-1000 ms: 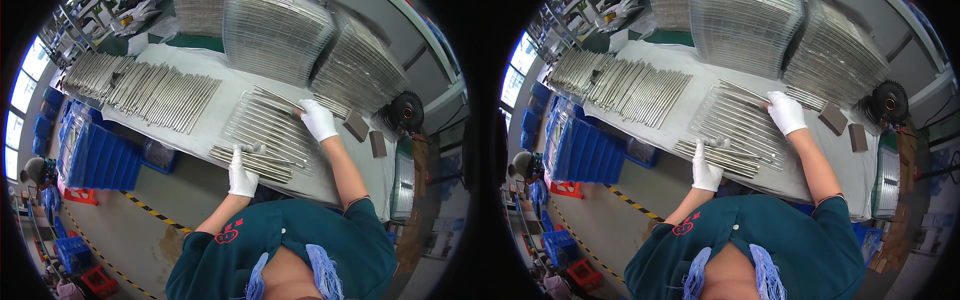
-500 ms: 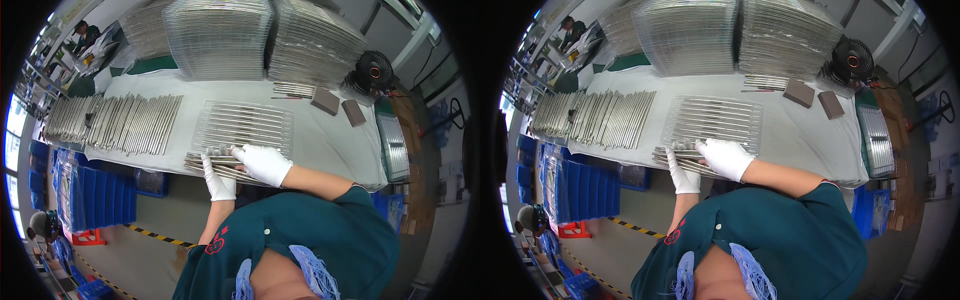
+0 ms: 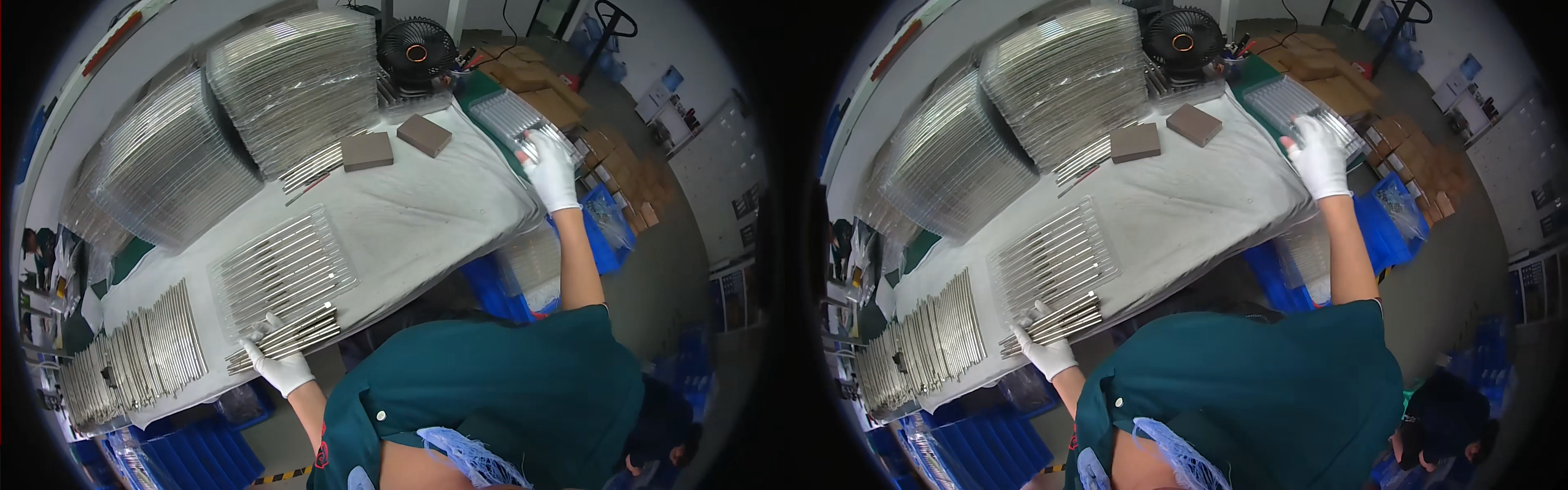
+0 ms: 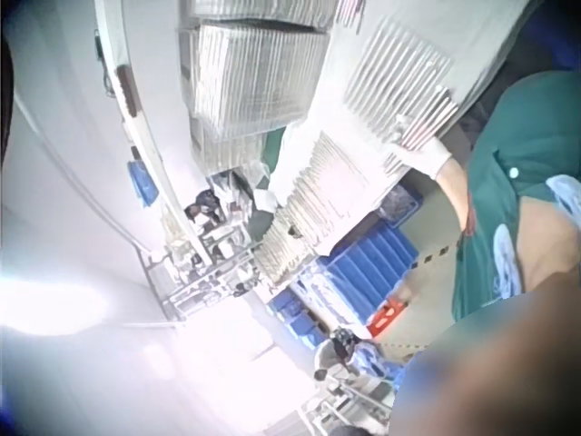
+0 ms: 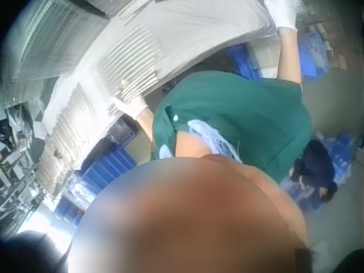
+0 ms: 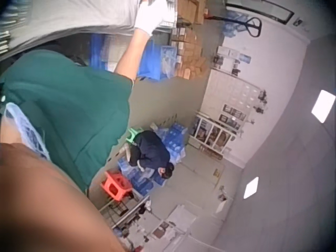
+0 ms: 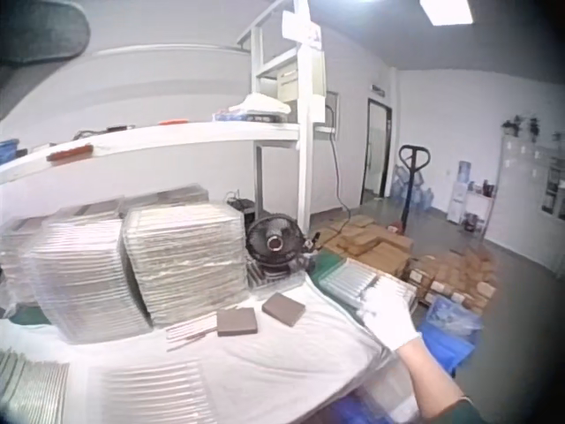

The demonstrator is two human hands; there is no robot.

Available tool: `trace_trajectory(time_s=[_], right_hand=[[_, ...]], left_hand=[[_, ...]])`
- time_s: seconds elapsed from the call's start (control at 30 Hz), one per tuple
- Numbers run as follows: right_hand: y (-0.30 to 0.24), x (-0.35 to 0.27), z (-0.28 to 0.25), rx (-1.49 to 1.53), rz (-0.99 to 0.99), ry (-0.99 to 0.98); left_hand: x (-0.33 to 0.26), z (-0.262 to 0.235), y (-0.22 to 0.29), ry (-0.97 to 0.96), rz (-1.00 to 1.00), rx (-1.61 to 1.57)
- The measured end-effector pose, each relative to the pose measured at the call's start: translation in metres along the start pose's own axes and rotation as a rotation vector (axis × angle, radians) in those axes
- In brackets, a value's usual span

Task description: Sorting metal tubes and placing them into partitioned trays on a factory workbench.

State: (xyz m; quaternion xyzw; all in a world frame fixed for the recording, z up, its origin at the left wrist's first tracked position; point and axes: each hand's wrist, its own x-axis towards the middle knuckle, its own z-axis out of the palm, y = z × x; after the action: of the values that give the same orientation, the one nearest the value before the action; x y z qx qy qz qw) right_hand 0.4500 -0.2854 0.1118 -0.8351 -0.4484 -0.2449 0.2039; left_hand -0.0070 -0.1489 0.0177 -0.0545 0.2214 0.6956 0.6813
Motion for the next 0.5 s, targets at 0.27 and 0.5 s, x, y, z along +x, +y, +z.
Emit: trace_trajectory(time_s=[0.27, 0.5], right_hand=[[0.113, -0.057, 0.009, -0.125, 0.183, -0.215], [0.131, -0.043, 0.006, 0.079, 0.25, -0.374]], left_hand=[[0.009, 0.001, 0.0, 0.01, 0.004, 0.08], [0.006, 0.002, 0.0, 0.036, 0.005, 0.126]])
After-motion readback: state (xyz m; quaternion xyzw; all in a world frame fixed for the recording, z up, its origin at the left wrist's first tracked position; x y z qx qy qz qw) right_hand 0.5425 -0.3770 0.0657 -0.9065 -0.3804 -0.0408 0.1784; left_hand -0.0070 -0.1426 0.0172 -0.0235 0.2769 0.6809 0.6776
